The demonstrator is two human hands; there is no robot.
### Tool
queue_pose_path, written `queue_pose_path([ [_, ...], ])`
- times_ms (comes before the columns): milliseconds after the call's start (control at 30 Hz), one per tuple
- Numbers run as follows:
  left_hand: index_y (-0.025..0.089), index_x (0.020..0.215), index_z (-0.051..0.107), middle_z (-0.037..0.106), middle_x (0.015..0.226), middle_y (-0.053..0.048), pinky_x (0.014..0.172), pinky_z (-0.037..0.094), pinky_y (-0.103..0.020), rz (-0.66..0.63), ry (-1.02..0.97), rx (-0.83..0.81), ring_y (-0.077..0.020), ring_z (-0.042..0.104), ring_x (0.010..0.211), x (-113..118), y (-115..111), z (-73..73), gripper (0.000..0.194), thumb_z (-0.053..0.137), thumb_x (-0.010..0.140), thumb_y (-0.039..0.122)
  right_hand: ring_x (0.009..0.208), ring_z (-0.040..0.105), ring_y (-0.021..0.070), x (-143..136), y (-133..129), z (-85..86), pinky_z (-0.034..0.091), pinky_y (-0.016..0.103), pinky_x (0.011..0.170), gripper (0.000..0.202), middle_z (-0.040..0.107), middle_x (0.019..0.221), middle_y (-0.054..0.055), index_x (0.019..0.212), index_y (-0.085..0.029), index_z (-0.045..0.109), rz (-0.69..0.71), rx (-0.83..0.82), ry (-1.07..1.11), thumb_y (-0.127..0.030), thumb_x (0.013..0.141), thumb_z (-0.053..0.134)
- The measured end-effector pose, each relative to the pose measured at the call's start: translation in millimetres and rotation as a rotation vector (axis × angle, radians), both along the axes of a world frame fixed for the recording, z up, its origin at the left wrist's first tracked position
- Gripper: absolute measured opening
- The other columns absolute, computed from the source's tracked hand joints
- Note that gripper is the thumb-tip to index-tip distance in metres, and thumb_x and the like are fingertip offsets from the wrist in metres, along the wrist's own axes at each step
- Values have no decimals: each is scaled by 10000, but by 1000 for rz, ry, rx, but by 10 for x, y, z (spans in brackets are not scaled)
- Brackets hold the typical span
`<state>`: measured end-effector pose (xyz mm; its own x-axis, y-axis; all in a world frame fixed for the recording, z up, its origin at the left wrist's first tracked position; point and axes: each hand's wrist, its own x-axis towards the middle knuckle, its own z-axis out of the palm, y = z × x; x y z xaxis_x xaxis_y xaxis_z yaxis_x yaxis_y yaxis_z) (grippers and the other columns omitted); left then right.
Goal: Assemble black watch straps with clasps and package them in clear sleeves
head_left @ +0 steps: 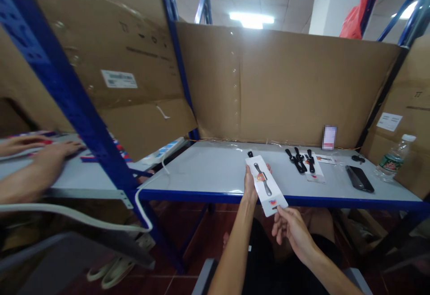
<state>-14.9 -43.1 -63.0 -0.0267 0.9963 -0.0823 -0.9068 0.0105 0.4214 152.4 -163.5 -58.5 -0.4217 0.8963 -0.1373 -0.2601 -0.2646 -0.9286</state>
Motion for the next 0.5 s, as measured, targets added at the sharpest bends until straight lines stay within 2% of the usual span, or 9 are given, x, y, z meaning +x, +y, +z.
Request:
queue_pose_path([
  [133,32,1215,609,729,897,-176,683,583,-363,39,32,-50,-248,705,723,27,-28,37,726,281,959,628,356,524,104,-250,288,125,372,188,364,556,647,511,44,698,-145,576,-15,29,14,-680,665,724],
  [333,84,1279,605,742,867,-143,732,591,-377,99,60,-56,-247,720,730,-10,-36,28,673,260,980,579,295,461,85,-408,504,82,322,171,328,481,605,444,19,682,-154,552,-16,29,-53,-610,827,600],
  [433,86,1325,578,751,941,-172,772,584,-427,-7,100,-23,-278,731,784,-27,-28,-30,616,306,986,523,305,493,95,-333,483,51,334,168,328,469,623,466,28,686,-149,563,60,-2,-40,-584,861,575],
  [500,95,1327,580,751,989,-181,820,568,-468,-99,129,15,-298,732,830,-19,-25,-57,555,391,974,481,319,506,94,-268,458,39,362,175,343,440,636,490,33,681,-141,576,53,-29,33,-535,877,574],
])
